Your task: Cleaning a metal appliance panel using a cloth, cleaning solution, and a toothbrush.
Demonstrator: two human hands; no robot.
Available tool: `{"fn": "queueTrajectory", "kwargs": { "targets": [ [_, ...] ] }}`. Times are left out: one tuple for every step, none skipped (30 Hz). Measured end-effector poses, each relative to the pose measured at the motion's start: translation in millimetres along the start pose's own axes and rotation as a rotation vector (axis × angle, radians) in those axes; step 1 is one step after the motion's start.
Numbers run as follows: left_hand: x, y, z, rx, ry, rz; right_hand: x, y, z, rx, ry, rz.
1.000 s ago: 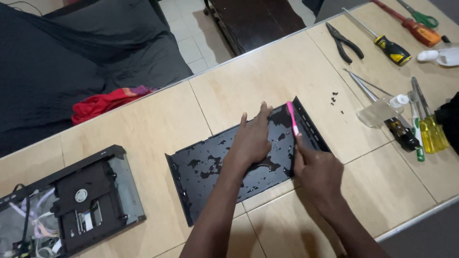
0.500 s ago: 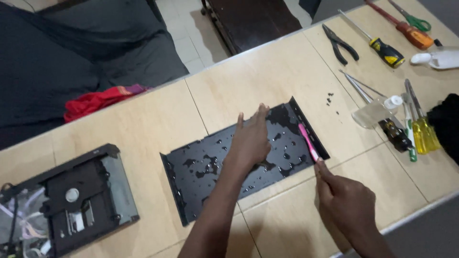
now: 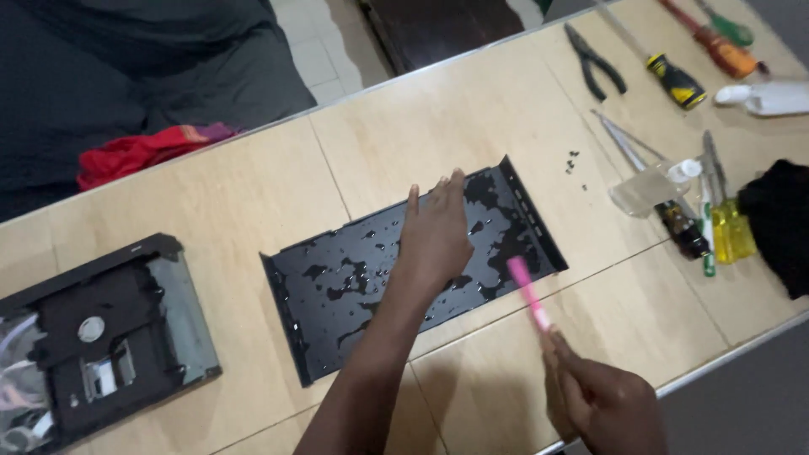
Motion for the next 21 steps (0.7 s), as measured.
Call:
{"fn": "queueTrajectory", "kwargs": {
  "targets": [
    [0.0, 3.0, -2.7, 0.012, 0.011, -0.003, 1.3, 2.3, 3.9, -0.054, -0.161, 0.010],
    [6.9, 1.4, -3.7, 0.027, 0.032, 0.007, 7.0, 2.9, 4.6, -0.099, -0.308, 0.023],
    [7.5, 1.4, -4.0, 0.023, 0.038, 0.014, 4.7, 2.1, 4.2, -0.099, -0.301, 0.029],
    [6.3, 2.9, -4.6, 0.014, 0.066, 0.004, 5.7, 2.3, 3.6, -0.094, -0.275, 0.114],
    [5.2, 4.5, -5.6, 0.004, 0.094, -0.006, 6.5, 2.9, 2.6, -0.089, -0.249, 0.199],
    [3.6, 5.1, -6.8, 0.000, 0.088, -0.006, 9.9, 4.8, 6.0, -0.091, -0.255, 0.204],
    [2.3, 5.6, -7.7, -0.006, 0.047, -0.008, 10.5, 5.7, 9.9, -0.100, -0.314, 0.149],
    [6.2, 3.6, -6.5, -0.011, 0.014, 0.001, 14.9, 6.3, 10.5, -0.102, -0.361, 0.097],
    [7.2, 1.0, -3.8, -0.013, 0.017, 0.011, 4.3, 2.1, 2.8, -0.097, -0.355, 0.103],
    [4.7, 1.4, -3.2, 0.003, 0.042, 0.014, -3.7, -0.1, -1.5, -0.139, -0.336, 0.205],
    [2.0, 2.1, -2.9, 0.020, 0.067, 0.016, -12.1, -1.8, -6.2, -0.182, -0.316, 0.306],
    [0.4, 3.0, -2.1, 0.018, 0.060, 0.015, -7.2, 2.6, -1.4, -0.182, -0.323, 0.308],
    [-0.9, 3.8, -1.5, 0.023, 0.043, 0.016, -2.4, 8.5, 7.8, -0.241, -0.456, 0.347],
    [2.2, 1.8, 0.3, 0.031, 0.033, 0.026, 5.0, 13.3, 14.9, -0.292, -0.580, 0.386],
    [4.2, 0.1, -0.8, 0.032, 0.034, 0.034, -0.1, 10.0, 14.5, -0.285, -0.577, 0.388],
    [3.2, 1.6, -1.8, 0.028, 0.069, 0.031, -2.6, 6.0, 9.7, -0.227, -0.427, 0.386],
    [1.9, 3.5, -3.0, 0.025, 0.104, 0.028, -6.5, 2.6, 4.5, -0.168, -0.277, 0.382],
    [1.3, 5.2, -5.6, 0.021, 0.095, 0.018, -10.7, 3.9, 8.5, -0.177, -0.289, 0.382],
    [0.6, 6.4, -7.0, 0.002, 0.056, -0.004, -16.1, 7.9, 20.9, -0.303, -0.514, 0.433],
    [7.3, 2.9, -5.9, -0.017, 0.028, -0.008, -18.6, 11.2, 29.3, -0.414, -0.728, 0.487],
    [10.8, 3.2, -7.7, -0.020, 0.028, -0.001, -17.3, 13.0, 30.8, -0.408, -0.727, 0.492]
  ]
}}
Point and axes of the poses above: each hand's wrist, its own y-axis away from the middle knuckle, its own z-axis out of the palm, x = y × z, the point moved 5 cm from there along -y, towards the middle knuckle, and after that the axes turned 9 degrees about -z, right-handed, at the moved point
